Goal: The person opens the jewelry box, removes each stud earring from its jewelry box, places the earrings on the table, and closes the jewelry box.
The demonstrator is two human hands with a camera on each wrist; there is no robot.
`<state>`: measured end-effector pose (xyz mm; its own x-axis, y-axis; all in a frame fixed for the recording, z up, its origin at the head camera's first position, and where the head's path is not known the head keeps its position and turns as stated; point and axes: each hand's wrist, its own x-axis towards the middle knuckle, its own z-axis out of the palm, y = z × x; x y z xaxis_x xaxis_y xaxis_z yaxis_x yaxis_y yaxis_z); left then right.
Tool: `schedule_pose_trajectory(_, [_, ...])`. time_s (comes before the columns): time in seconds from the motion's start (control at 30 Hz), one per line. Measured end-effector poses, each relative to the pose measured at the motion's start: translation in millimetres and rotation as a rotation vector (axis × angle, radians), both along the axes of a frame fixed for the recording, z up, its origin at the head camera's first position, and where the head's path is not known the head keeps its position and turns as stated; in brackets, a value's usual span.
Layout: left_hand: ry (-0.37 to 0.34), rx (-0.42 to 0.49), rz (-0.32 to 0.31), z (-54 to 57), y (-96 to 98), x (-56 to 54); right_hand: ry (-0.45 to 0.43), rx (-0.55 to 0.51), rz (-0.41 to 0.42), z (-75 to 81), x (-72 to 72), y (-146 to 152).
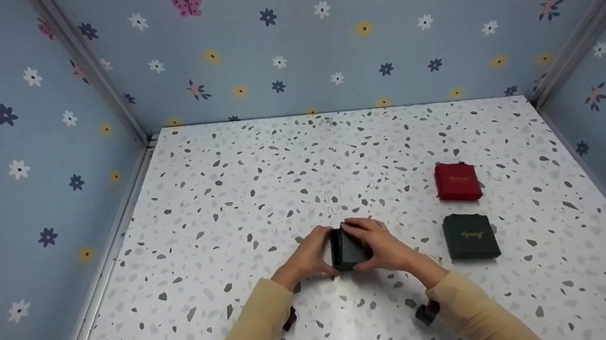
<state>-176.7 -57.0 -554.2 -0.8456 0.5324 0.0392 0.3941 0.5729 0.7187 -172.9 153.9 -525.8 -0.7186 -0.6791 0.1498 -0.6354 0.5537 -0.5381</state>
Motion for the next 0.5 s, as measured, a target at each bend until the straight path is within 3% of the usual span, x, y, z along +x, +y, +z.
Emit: schedule_pose_trajectory(0.5, [-0.024, 0.016, -0.005, -0.6, 0.2, -0.6, -0.007, 0.017, 0.035, -1.1, -5.6, -13.0])
